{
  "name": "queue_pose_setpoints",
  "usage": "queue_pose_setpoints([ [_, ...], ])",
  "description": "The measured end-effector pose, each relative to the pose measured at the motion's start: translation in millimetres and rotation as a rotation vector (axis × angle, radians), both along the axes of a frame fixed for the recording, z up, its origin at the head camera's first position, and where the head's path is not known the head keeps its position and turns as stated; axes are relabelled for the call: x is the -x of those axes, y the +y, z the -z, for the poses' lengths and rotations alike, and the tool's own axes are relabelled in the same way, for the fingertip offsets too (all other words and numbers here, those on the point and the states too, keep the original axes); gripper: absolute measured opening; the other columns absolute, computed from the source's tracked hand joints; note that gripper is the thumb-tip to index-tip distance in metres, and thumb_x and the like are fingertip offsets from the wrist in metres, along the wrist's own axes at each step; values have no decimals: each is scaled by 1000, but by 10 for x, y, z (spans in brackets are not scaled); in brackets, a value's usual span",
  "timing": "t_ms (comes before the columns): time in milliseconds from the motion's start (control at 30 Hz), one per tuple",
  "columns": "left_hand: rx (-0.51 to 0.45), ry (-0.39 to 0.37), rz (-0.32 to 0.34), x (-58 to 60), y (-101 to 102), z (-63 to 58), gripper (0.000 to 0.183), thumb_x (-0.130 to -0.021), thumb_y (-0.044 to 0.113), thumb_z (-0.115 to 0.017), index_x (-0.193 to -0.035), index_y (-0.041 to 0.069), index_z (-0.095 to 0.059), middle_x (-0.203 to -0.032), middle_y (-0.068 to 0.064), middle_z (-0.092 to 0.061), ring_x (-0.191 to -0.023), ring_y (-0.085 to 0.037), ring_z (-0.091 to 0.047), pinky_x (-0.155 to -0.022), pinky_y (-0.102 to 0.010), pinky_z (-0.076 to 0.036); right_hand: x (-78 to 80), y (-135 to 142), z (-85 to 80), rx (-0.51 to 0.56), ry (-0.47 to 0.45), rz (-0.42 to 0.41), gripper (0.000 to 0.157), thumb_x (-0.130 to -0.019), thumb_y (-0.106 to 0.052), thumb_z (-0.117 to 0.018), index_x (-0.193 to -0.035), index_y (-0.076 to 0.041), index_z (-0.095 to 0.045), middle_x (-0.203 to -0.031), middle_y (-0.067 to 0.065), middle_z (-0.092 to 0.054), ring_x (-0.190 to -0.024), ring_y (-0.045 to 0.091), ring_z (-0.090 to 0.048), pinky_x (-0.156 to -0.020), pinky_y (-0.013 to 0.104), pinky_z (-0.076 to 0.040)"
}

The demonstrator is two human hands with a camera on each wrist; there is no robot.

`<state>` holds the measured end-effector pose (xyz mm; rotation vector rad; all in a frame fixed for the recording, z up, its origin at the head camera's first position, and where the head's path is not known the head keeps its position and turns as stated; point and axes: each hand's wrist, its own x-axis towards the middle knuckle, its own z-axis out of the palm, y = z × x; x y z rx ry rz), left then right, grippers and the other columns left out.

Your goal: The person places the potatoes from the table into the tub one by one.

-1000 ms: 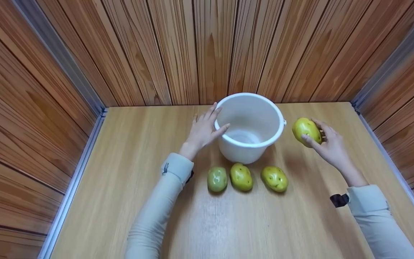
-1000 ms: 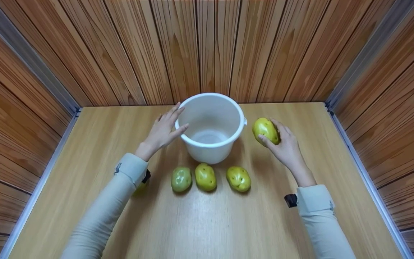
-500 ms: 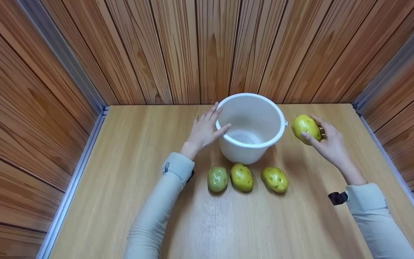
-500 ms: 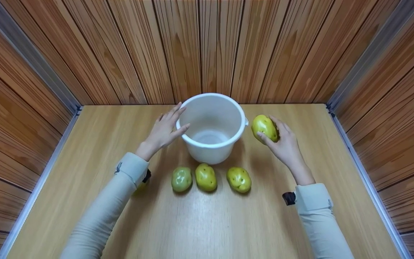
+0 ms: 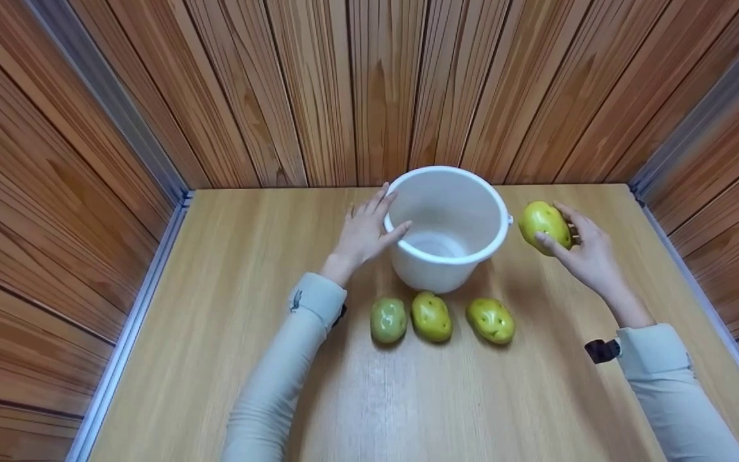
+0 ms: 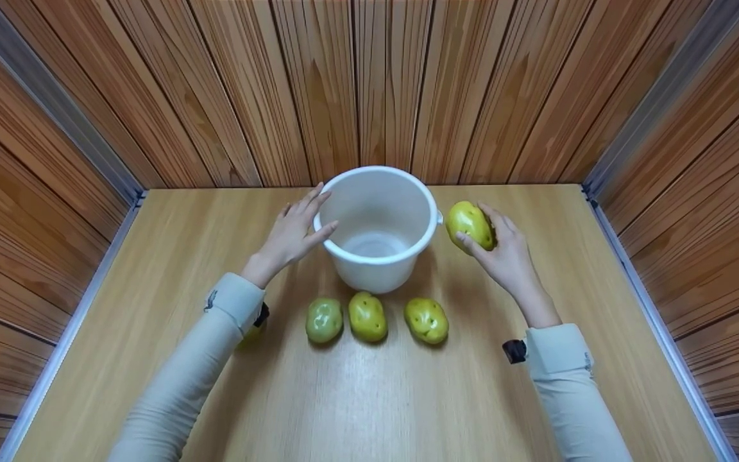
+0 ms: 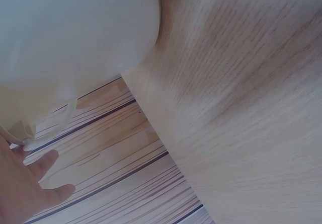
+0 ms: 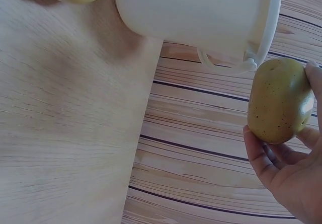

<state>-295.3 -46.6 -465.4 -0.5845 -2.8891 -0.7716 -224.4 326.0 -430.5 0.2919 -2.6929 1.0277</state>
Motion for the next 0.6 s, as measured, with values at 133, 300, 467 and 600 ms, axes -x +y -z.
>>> queue_pose_setpoints([
  [133, 3, -1, 1, -1, 1, -1, 77, -86, 72, -29, -148, 27, -21, -157, 5, -9, -141, -24, -19, -112, -55, -9, 2, -9, -7, 6, -1, 8, 65, -88, -32, -63, -142, -10, -36, -126, 21, -49, -102, 31, -50, -73, 11, -36],
  [300, 3, 1, 1, 5, -3, 5, 78, -86, 72, -29, -148, 26, -22, -156, 5, -9, -141, -23, -20, -112, -55, -10, 19, -44, -15, 23, 31, 13, 63, -86, -30, -65, -139, -7, -40, -122, 21, -53, -97, 28, -52, -71, 8, -36],
  [467, -7, -4, 5, 4, -9, 2, 80, -85, 74, -28, -148, 26, -22, -157, 4, -10, -141, -23, -19, -111, -56, -10, 35, -65, -29, 23, 33, 19, 64, -85, -31, -66, -139, -8, -40, -121, 20, -53, -98, 26, -51, -71, 8, -36],
  [600, -16, -8, 11, 2, -12, 3, 80, -85, 73, -29, -148, 26, -22, -157, 3, -11, -141, -23, -19, -111, -56, -9, 40, -76, -42, 16, 16, 17, 65, -86, -33, -65, -141, -10, -39, -124, 20, -52, -100, 28, -51, -72, 10, -36],
])
